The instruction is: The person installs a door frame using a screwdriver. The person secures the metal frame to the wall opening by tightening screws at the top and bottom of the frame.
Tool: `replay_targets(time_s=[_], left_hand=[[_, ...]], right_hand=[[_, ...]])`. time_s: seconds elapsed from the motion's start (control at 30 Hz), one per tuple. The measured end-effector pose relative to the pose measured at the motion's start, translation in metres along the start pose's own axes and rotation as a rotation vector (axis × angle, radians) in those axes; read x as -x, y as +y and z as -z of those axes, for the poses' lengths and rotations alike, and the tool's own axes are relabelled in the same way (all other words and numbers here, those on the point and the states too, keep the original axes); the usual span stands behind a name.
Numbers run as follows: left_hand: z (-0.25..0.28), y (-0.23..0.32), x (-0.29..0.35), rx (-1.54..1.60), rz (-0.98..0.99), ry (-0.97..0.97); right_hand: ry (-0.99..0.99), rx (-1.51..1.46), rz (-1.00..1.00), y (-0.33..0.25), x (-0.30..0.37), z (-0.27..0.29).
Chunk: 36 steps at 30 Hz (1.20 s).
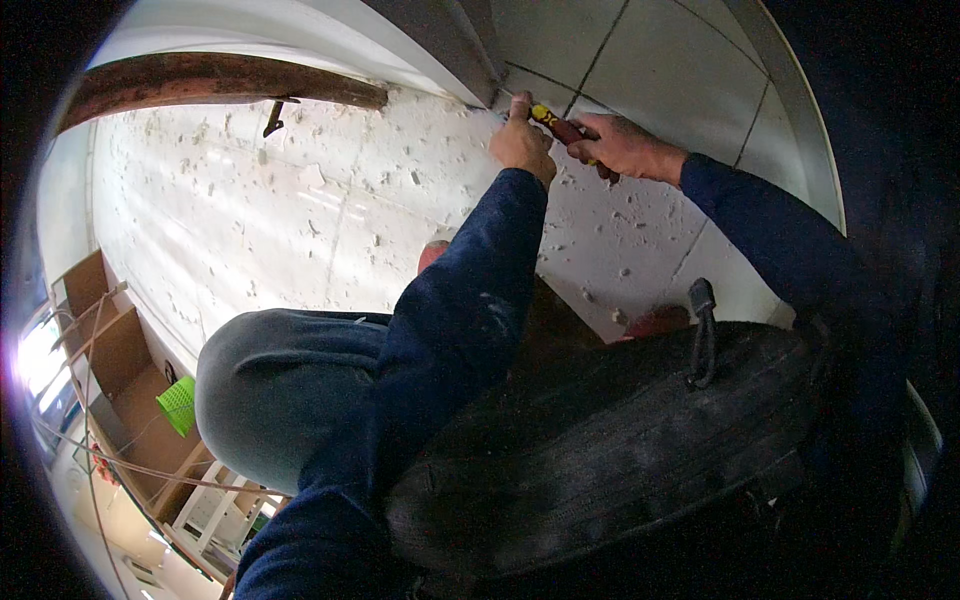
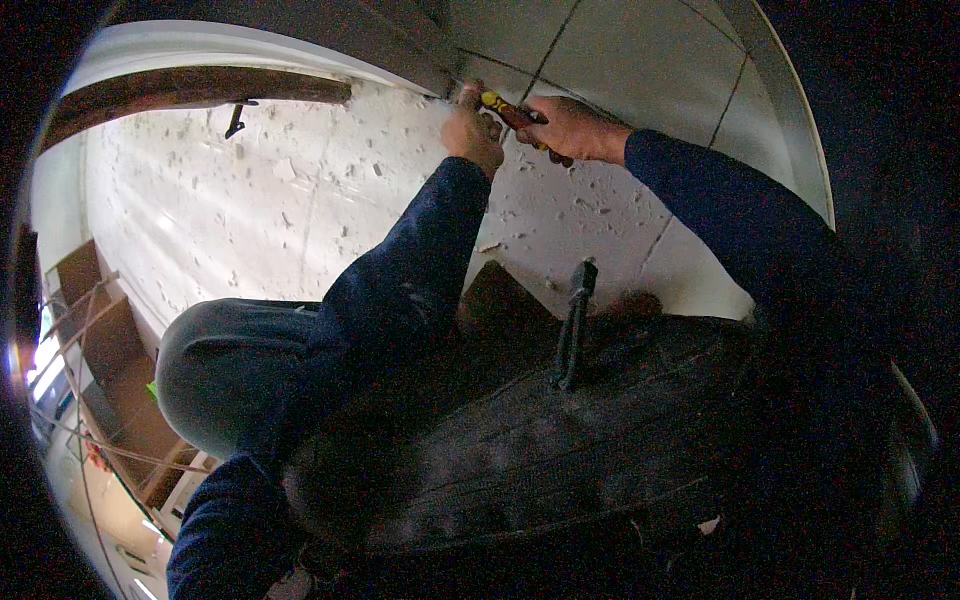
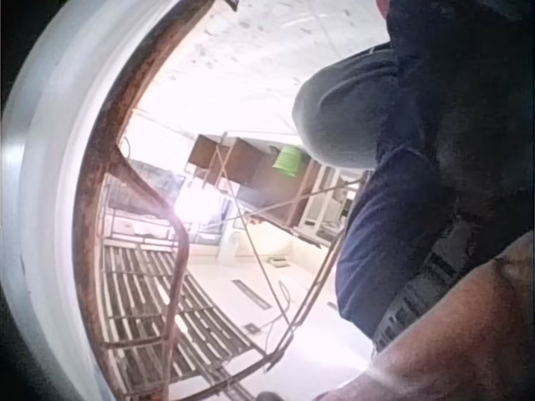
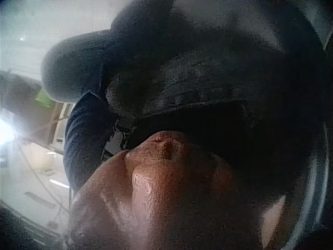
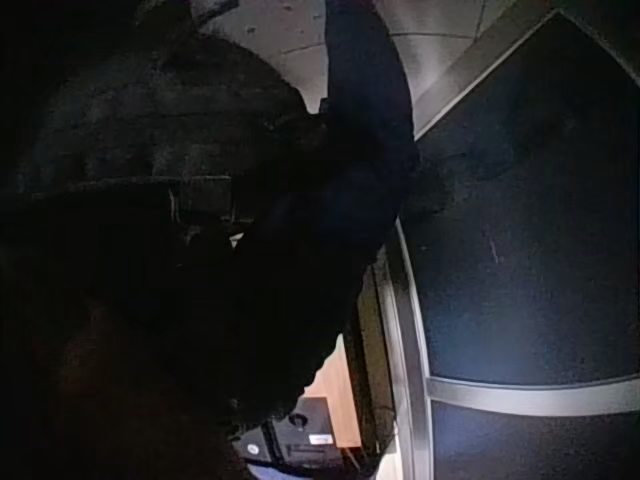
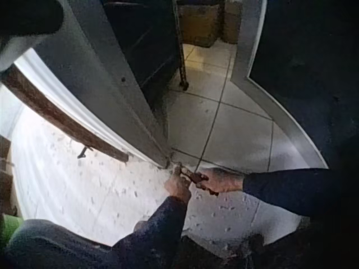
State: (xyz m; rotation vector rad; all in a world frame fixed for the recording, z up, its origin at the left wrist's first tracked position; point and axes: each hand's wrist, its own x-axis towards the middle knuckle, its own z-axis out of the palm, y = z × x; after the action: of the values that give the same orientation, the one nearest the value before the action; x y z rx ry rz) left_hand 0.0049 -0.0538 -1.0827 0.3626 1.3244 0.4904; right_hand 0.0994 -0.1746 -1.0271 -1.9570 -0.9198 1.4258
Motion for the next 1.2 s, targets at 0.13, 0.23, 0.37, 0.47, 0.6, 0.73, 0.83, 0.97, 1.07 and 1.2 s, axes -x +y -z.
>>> replay_targets(time_s=[0.13, 0.23, 0.37, 0.47, 0.6, 0.73, 0.83, 0.97, 1.07, 1.2], left_hand=[[0.006, -0.005, -0.015, 0.011, 0.028, -0.085], [0.004, -0.007, -0.031, 0.034, -0.012, -0.181], [-0.005, 0.006, -0.028, -0.054, -0.028, -0.111], [-0.014, 0.018, -0.007, -0.144, -0.017, -0.018], [-0.012, 0.020, 0.005, -0.131, -0.030, 0.050], [-0.007, 0.017, -0.003, -0.146, -0.051, -0.033], [-0.010, 0.011, -0.013, -0.122, -0.040, -0.107], [-0.008, 0.013, -0.043, -0.077, 0.030, -0.105], [0.009, 0.017, -0.067, -0.178, 0.021, -0.135], [0.006, 0.000, -0.024, -0.271, 0.069, -0.102]], right_hand=[[0.332, 0.404, 0.353, 0.014, -0.004, -0.007], [0.521, 0.474, 0.577, 0.019, -0.015, -0.011], [0.115, -0.127, 0.050, -0.007, -0.015, 0.006], [-0.091, -0.487, -0.203, -0.026, -0.017, 0.019], [-0.049, -0.473, -0.209, -0.008, -0.031, 0.007], [0.320, 0.140, 0.137, 0.009, -0.047, -0.004], [0.385, 0.359, 0.346, 0.028, -0.052, 0.015], [0.234, 0.855, 0.325, -0.016, -0.065, 0.065], [0.187, 0.796, 0.292, -0.030, -0.069, 0.051], [0.251, 0.408, 0.301, 0.030, -0.056, 0.027]])
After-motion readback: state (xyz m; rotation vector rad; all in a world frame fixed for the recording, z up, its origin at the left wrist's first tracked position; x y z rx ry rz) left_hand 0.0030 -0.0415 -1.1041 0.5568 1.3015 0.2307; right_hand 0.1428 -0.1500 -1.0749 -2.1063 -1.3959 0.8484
